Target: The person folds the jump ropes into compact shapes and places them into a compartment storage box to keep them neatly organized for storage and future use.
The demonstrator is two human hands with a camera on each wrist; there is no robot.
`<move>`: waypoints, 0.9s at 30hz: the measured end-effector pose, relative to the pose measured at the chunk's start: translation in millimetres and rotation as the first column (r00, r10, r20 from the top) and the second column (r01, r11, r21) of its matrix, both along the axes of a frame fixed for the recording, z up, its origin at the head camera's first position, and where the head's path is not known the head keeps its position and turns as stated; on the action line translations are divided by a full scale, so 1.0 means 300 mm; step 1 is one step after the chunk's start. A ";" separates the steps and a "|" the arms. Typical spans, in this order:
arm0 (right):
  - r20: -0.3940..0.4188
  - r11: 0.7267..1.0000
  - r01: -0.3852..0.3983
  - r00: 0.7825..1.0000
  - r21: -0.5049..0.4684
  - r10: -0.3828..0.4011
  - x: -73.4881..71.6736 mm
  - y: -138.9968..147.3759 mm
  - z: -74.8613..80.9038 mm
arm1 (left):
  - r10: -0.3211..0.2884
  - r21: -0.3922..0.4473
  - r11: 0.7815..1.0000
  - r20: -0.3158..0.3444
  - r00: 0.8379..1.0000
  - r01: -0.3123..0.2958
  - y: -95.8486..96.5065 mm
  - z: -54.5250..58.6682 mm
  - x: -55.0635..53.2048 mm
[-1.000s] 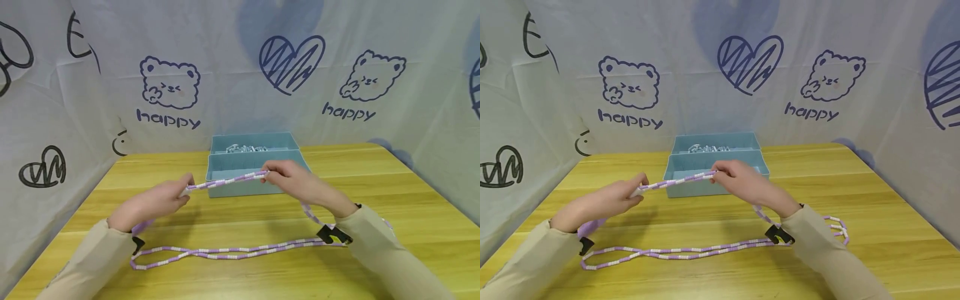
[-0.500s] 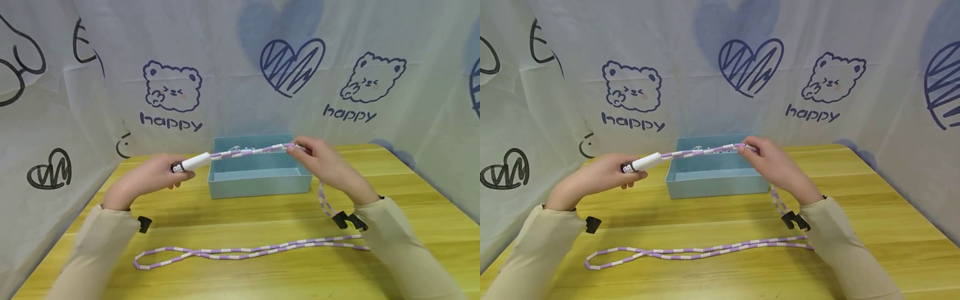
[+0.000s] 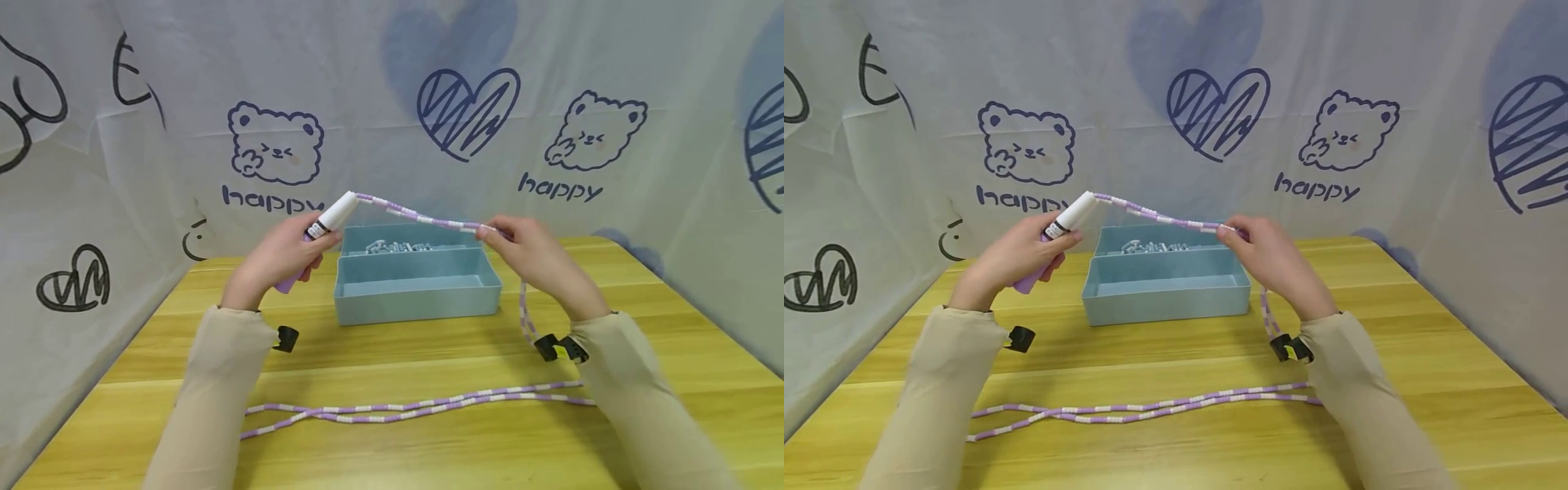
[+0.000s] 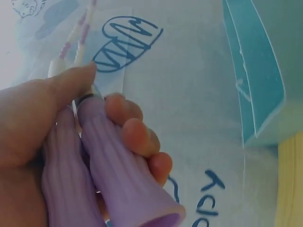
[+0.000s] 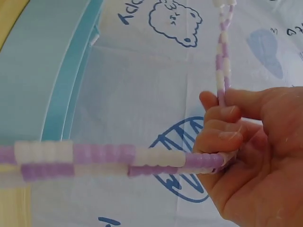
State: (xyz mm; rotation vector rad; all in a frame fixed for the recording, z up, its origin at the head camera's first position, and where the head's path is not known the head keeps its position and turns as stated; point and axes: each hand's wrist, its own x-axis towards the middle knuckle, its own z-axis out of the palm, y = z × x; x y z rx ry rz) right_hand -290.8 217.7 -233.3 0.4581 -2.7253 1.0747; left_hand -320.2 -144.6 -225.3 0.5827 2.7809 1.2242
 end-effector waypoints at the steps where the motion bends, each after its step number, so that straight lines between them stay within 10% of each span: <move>1: 0.007 1.000 0.009 1.000 -0.005 -0.009 -0.002 -0.003 0.004 | 0.013 0.017 1.000 0.019 1.000 -0.013 0.010 0.000 -0.003; 7: 0.023 0.982 0.075 0.997 -0.171 -0.072 -0.008 -0.032 0.032 | 0.058 0.108 0.992 0.119 0.991 -0.071 0.074 0.011 0.000; 11: 0.052 0.864 0.062 0.998 -0.499 -0.042 -0.016 -0.050 0.040 | 0.024 0.175 0.983 0.155 0.988 -0.052 0.110 0.005 -0.004; 15: 0.093 0.549 0.030 0.992 -0.835 0.087 -0.030 -0.075 0.039 | -0.036 0.255 0.967 0.172 0.984 -0.009 0.142 -0.005 -0.011; 20: 0.093 0.143 0.058 0.963 -0.988 0.253 -0.056 -0.138 0.009 | -0.142 0.368 0.925 0.113 0.983 0.091 0.198 -0.022 -0.015; 24: 0.078 -0.121 0.128 0.933 -0.984 0.352 -0.079 -0.203 -0.026 | -0.219 0.388 0.906 0.083 0.972 0.171 0.257 -0.029 -0.015; 27: 0.063 -0.240 0.168 0.918 -0.956 0.392 -0.093 -0.243 -0.045 | -0.259 0.374 0.903 0.087 0.962 0.210 0.299 -0.033 -0.012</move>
